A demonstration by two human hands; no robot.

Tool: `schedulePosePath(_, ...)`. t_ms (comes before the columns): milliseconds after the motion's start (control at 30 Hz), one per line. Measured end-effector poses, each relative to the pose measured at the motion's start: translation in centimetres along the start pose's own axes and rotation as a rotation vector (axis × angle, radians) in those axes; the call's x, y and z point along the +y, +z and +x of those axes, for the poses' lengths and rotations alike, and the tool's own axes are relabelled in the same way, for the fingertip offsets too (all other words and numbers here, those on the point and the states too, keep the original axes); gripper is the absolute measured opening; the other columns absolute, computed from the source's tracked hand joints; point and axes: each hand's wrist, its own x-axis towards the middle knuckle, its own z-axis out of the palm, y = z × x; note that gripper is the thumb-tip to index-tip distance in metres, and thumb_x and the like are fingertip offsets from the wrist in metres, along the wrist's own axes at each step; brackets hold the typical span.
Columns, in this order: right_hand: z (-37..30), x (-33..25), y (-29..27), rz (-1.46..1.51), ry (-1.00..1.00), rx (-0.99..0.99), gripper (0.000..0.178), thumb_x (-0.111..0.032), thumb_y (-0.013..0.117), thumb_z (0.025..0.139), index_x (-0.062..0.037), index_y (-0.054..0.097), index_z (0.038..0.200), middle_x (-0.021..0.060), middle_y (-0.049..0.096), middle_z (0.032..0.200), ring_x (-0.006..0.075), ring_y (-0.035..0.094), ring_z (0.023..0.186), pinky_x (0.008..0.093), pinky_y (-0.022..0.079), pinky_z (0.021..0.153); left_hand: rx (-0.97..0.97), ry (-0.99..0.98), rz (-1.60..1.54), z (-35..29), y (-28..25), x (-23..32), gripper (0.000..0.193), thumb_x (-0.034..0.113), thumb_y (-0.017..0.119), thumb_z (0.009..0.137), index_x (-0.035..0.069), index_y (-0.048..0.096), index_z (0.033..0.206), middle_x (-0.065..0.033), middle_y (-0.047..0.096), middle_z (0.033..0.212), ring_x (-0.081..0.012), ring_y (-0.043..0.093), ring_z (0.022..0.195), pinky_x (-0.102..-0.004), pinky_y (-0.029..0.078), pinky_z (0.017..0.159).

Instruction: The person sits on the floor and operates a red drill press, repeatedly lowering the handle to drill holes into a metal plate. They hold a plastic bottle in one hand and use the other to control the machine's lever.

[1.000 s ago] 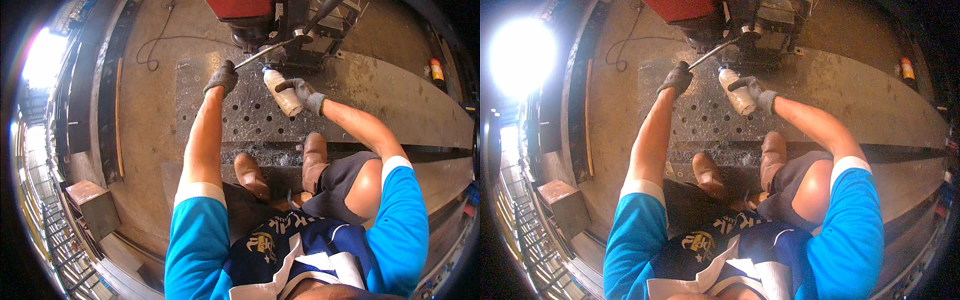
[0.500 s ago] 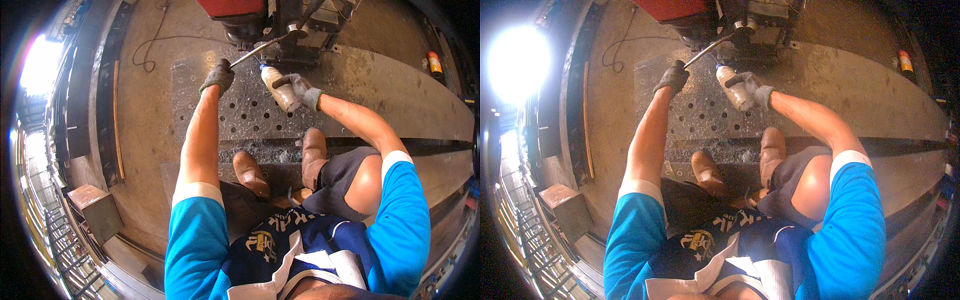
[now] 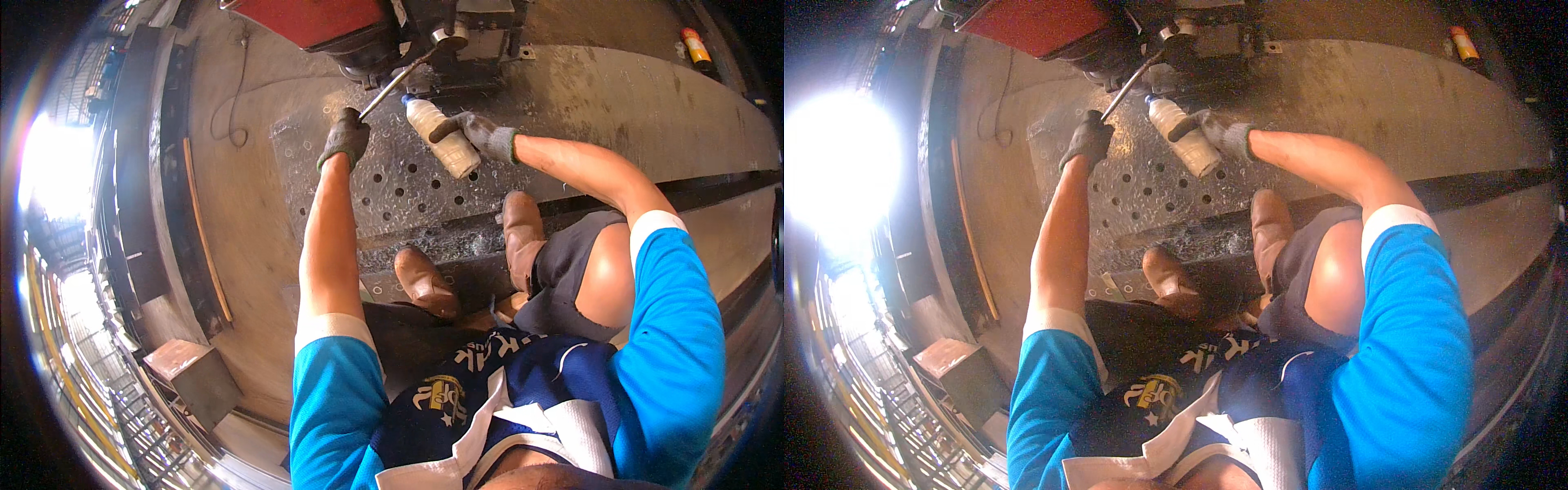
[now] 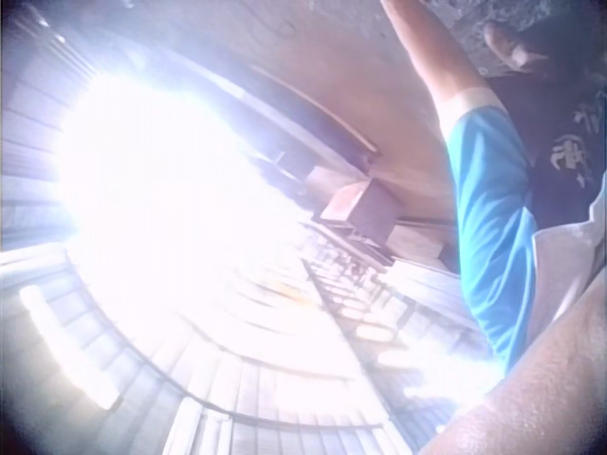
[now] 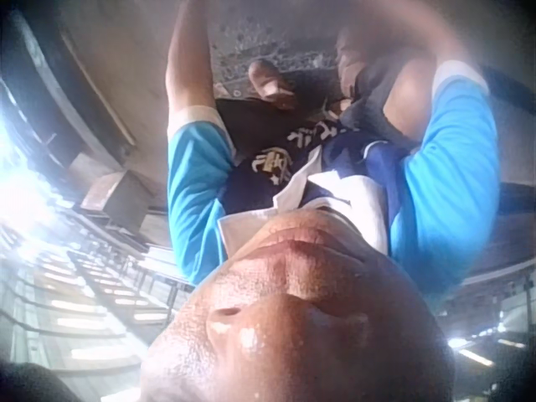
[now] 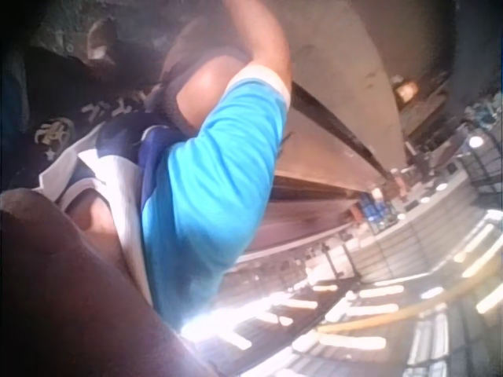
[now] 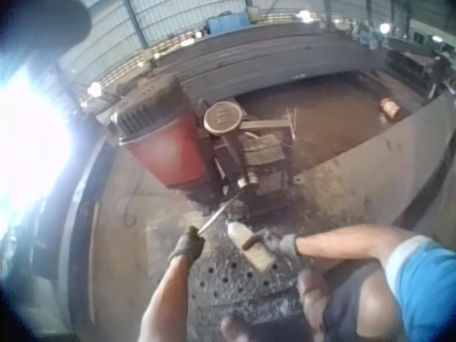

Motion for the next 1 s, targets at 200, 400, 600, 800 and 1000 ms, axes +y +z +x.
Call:
schedulePosePath(200, 0.6, 0.8, -0.5, 0.039, -0.009, -0.009, 0.039, -0.03, 0.047, 0.105, -0.008, 0.078, 0.113, 0.0105, 0.074, 0.111, 0.0222, 0.072, 0.09, 0.0364, 0.062, 0.086, 0.022, 0.002, 0.0, 0.1, 0.3, -0.1, 0.039, 0.026, 0.062, 0.093, 0.009, 0.059, 0.128, -0.0298, 0.069, 0.119, -0.0496, 0.064, 0.116, -0.0537, 0.052, 0.096)
schedulePosePath(400, 0.5, 1.2, -0.7, 0.044, -0.015, -0.012, 0.037, -0.029, 0.049, 0.104, -0.0076, 0.078, 0.113, 0.011, 0.074, 0.109, 0.0226, 0.073, 0.088, 0.0363, 0.062, 0.085, 0.026, 0.012, 0.027, -0.2, 0.4, -0.1, 0.04, 0.026, 0.062, 0.093, 0.009, 0.059, 0.129, -0.0306, 0.069, 0.12, -0.0496, 0.064, 0.117, -0.0535, 0.052, 0.096)
schedulePosePath(600, 0.5, 1.4, -0.8, 0.05, -0.014, 0.0, 0.035, -0.028, 0.051, 0.103, -0.0071, 0.078, 0.112, 0.0116, 0.074, 0.107, 0.023, 0.073, 0.086, 0.0362, 0.062, 0.083, 0.034, 0.036, 0.046, -0.1, 0.5, -0.3, 0.039, 0.027, 0.062, 0.094, 0.01, 0.059, 0.129, -0.0307, 0.069, 0.118, -0.05, 0.065, 0.115, -0.0537, 0.052, 0.094)
schedulePosePath(800, 0.5, 1.4, -1.0, 0.048, -0.018, 0.01, 0.033, -0.027, 0.053, 0.102, -0.0067, 0.078, 0.112, 0.0122, 0.074, 0.106, 0.0234, 0.073, 0.084, 0.0361, 0.063, 0.082, 0.003, 0.012, -0.031, 0.3, 0.8, -0.5, 0.038, 0.026, 0.061, 0.094, 0.01, 0.059, 0.128, -0.0299, 0.07, 0.115, -0.05, 0.066, 0.112, -0.0536, 0.052, 0.093)
schedulePosePath(1000, 0.9, 1.3, -0.9, 0.047, -0.018, 0.011, 0.031, -0.026, 0.055, 0.101, -0.0062, 0.078, 0.111, 0.0127, 0.074, 0.104, 0.0238, 0.073, 0.082, 0.0359, 0.063, 0.081, -0.002, 0.03, -0.021, 0.3, 0.8, -0.4, 0.037, 0.026, 0.062, 0.093, 0.009, 0.059, 0.126, -0.0294, 0.07, 0.115, -0.0492, 0.066, 0.112, -0.0531, 0.052, 0.093)
